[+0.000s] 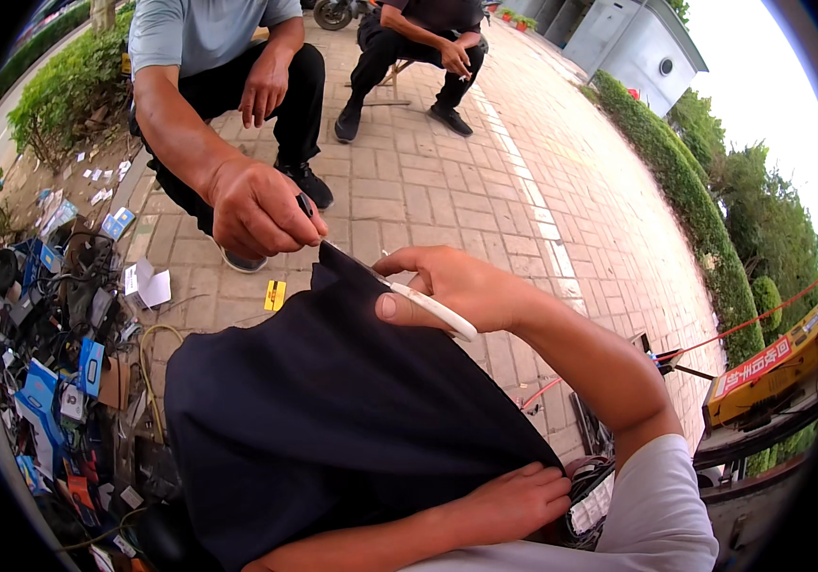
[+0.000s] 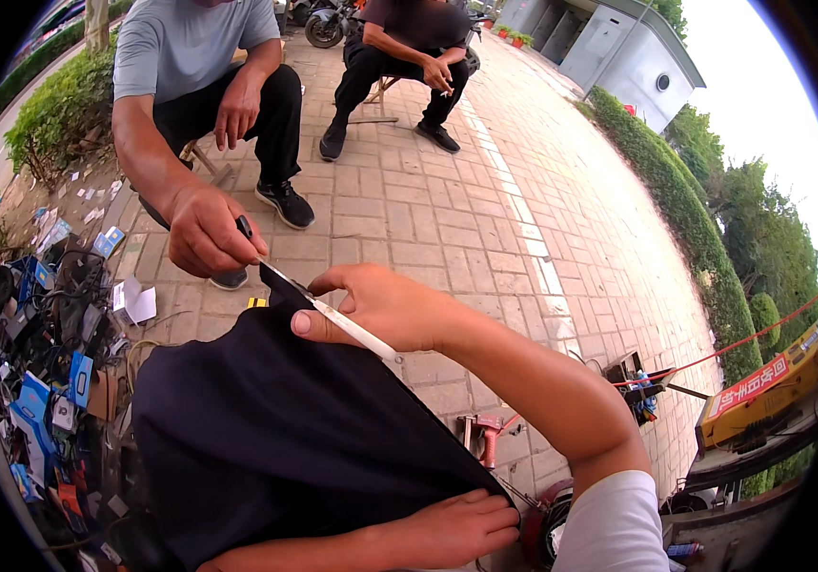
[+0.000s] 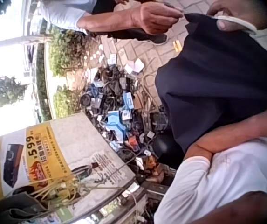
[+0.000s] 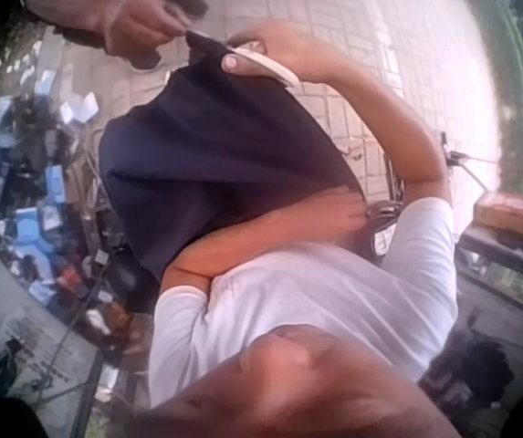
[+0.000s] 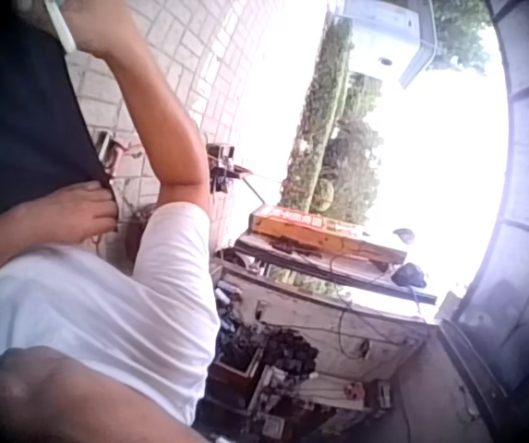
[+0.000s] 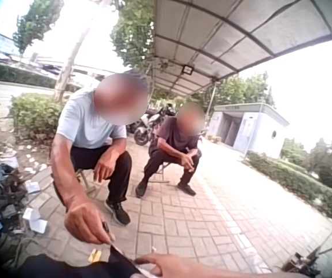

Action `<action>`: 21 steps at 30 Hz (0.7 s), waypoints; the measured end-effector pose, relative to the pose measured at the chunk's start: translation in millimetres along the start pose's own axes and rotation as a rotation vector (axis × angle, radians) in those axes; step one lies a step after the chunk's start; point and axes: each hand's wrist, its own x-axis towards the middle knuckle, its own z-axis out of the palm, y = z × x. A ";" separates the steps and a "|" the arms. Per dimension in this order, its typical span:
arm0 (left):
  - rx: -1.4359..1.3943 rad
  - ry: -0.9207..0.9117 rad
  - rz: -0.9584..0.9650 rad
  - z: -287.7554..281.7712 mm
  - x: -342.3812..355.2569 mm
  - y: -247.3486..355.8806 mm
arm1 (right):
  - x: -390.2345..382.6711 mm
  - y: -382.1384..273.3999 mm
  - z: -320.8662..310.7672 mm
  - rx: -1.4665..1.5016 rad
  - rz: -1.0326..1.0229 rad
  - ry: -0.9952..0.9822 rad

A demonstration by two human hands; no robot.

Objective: The person unfolds a dark fabric, places a white plastic grid-like object on it, and then uses scissors to cut the fabric along the object's outline. The person handles the fabric and scissors throughout the clip.

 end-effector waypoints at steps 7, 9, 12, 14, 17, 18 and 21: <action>-0.009 0.045 0.008 1.1 -0.8 0.2 | -3.8 2.0 0.3 0.081 -0.030 0.007; -0.036 0.030 0.004 -0.5 -0.8 1.0 | -2.1 7.7 -1.1 0.121 -0.066 -0.005; -0.049 0.003 -0.002 -1.0 -1.3 1.6 | -1.1 13.7 -2.0 0.178 -0.091 -0.001; -0.049 0.003 -0.004 -0.9 -1.8 1.6 | -1.5 12.1 -2.7 0.186 -0.072 0.004; -0.054 0.016 0.001 0.1 -2.0 1.3 | -2.7 9.3 -2.7 0.167 -0.077 0.050; -0.056 0.013 0.001 0.2 -1.9 1.2 | -0.2 15.2 0.8 0.171 -0.130 0.090; -0.067 0.002 0.001 0.1 -1.1 1.6 | 1.0 23.4 -1.1 0.163 -0.180 0.127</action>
